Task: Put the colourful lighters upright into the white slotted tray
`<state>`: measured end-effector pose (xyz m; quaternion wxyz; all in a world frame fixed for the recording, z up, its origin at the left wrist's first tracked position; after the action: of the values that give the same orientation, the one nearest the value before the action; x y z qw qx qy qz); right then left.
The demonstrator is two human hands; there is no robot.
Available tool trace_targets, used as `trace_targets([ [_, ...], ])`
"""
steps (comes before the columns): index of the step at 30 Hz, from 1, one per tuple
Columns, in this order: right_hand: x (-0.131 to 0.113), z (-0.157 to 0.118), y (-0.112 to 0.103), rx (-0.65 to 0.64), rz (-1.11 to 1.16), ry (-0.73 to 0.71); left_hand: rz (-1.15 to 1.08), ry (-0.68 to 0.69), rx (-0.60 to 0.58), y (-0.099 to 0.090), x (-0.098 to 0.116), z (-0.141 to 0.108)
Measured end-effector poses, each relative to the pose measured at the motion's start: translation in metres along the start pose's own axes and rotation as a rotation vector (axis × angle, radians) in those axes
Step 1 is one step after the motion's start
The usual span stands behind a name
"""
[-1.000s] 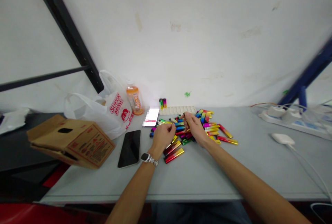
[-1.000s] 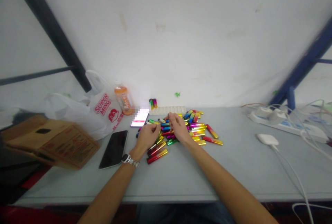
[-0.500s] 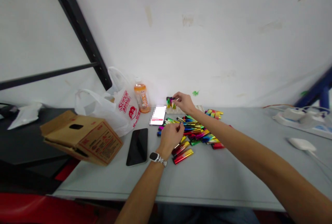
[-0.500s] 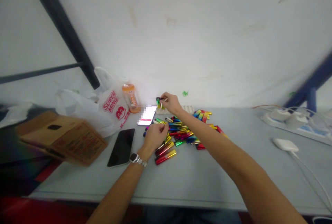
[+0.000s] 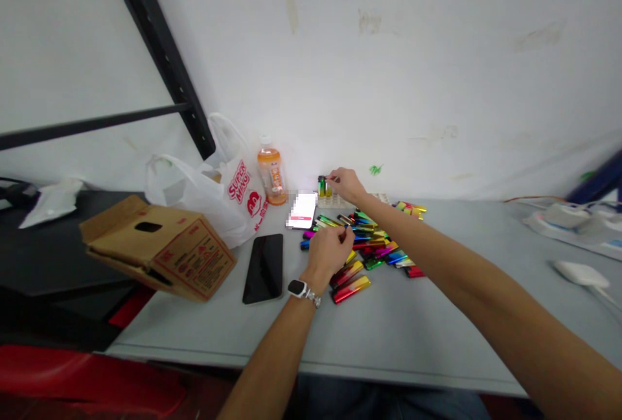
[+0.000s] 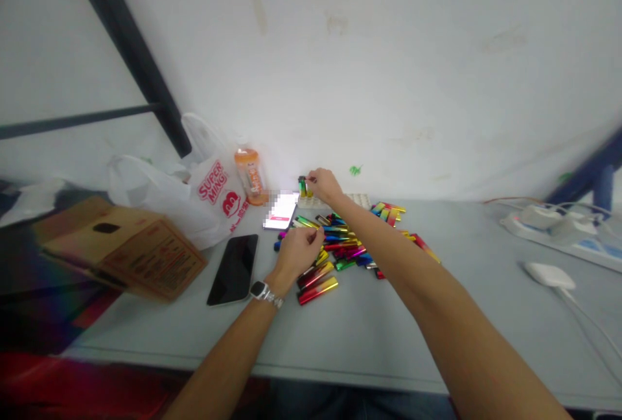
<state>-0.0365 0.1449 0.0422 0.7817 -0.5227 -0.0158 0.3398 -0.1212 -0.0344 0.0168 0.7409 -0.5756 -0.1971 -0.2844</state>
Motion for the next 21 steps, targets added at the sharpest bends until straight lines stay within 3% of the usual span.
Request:
trace_targets([
  [4, -0.006, -0.014, -0.011, -0.046, -0.279, -0.019, -0.004, -0.002, -0.001, 0.000, 0.002, 0.000],
  [7, -0.007, -0.027, -0.014, -0.126, -0.354, -0.052, -0.007, 0.001, -0.011, 0.000, 0.003, 0.000],
  [13, 0.013, -0.056, -0.028, -0.168, -0.169, -0.065, -0.016, 0.022, -0.001, 0.001, 0.004, 0.001],
  [21, 0.039, -0.082, -0.056, -0.371, 0.041, 0.106, -0.031, 0.052, 0.014, 0.003, 0.007, 0.001],
])
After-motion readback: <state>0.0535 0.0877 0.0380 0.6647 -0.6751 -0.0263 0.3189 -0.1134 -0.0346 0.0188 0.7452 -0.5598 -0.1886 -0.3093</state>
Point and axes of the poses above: each hand's wrist, its own z-axis towards the middle knuckle, its own y-axis out of the palm, x = y × z, the point moved 2 cm from there along z, towards the middle knuckle, and after that the axes turned 5 degrees about -z, right-handed, at the moved point
